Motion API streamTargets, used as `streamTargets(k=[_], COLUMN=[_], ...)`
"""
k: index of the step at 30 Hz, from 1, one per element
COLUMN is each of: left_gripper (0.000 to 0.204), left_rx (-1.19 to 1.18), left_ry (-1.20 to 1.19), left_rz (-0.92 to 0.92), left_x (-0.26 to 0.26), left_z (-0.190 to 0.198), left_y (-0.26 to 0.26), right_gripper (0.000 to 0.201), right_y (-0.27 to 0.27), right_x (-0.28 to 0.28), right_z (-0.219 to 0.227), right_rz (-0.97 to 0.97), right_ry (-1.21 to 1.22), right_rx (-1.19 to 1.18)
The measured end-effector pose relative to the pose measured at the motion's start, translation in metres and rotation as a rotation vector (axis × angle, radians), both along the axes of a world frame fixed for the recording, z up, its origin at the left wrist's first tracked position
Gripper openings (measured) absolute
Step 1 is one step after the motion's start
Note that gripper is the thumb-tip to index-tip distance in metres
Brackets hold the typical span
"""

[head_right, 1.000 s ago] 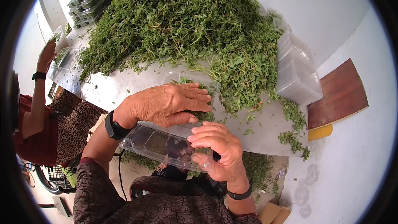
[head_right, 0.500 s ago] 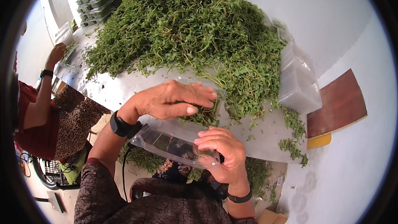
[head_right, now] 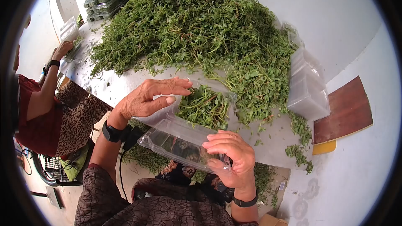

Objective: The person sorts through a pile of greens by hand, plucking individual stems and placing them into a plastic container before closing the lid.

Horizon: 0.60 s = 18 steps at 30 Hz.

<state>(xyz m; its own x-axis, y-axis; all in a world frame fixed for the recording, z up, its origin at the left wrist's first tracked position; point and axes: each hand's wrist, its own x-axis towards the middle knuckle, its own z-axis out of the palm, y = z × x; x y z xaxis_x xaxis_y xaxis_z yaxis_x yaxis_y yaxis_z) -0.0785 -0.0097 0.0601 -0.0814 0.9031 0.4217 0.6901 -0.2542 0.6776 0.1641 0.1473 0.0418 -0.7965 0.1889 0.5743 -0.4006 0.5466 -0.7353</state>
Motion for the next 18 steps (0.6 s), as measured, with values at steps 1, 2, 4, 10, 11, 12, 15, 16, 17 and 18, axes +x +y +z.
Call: streamTargets(k=[1, 2, 4, 10, 11, 12, 15, 16, 17, 18], left_gripper=[0.031, 0.03, 0.03, 0.032, 0.034, 0.041, 0.047, 0.047, 0.047, 0.047], left_rx=[-0.013, -0.024, 0.048, 0.03, -0.027, 0.03, -0.03, -0.027, -0.015, -0.002], left_ry=[-0.038, -0.077, -0.038, -0.102, -0.17, -0.064, -0.052, -0.05, -0.031, -0.012], left_rz=[0.051, 0.102, 0.226, 0.263, 0.224, 0.192, 0.123, 0.121, 0.125, 0.129], left_x=[0.002, 0.005, 0.013, 0.021, 0.024, 0.021, 0.02, 0.02, 0.02, 0.02], left_z=[-0.002, -0.005, -0.009, -0.01, -0.006, -0.011, -0.01, -0.01, -0.01, -0.01], left_y=[-0.002, -0.004, -0.005, -0.015, -0.014, -0.009, -0.004, -0.003, -0.002, -0.001], right_gripper=[0.02, 0.021, 0.022, 0.023, 0.023, 0.023, 0.023, 0.023, 0.023, 0.023], right_y=[0.0, 0.001, 0.002, 0.001, 0.001, 0.001, 0.001, 0.001, 0.001, 0.001], right_x=[-0.001, -0.001, -0.001, -0.001, -0.001, -0.001, -0.001, -0.001, -0.001, -0.001], right_z=[0.0, 0.001, 0.001, 0.0, 0.0, 0.0, 0.001, 0.0, -0.001, -0.001], right_rz=[0.007, 0.015, 0.016, 0.015, 0.013, 0.011, 0.013, 0.012, 0.013, 0.01], right_ry=[0.005, 0.011, 0.011, 0.012, 0.011, 0.014, 0.011, 0.011, 0.012, 0.014], right_rx=[-0.009, -0.016, -0.01, -0.018, -0.019, -0.02, -0.003, -0.007, -0.01, -0.008])
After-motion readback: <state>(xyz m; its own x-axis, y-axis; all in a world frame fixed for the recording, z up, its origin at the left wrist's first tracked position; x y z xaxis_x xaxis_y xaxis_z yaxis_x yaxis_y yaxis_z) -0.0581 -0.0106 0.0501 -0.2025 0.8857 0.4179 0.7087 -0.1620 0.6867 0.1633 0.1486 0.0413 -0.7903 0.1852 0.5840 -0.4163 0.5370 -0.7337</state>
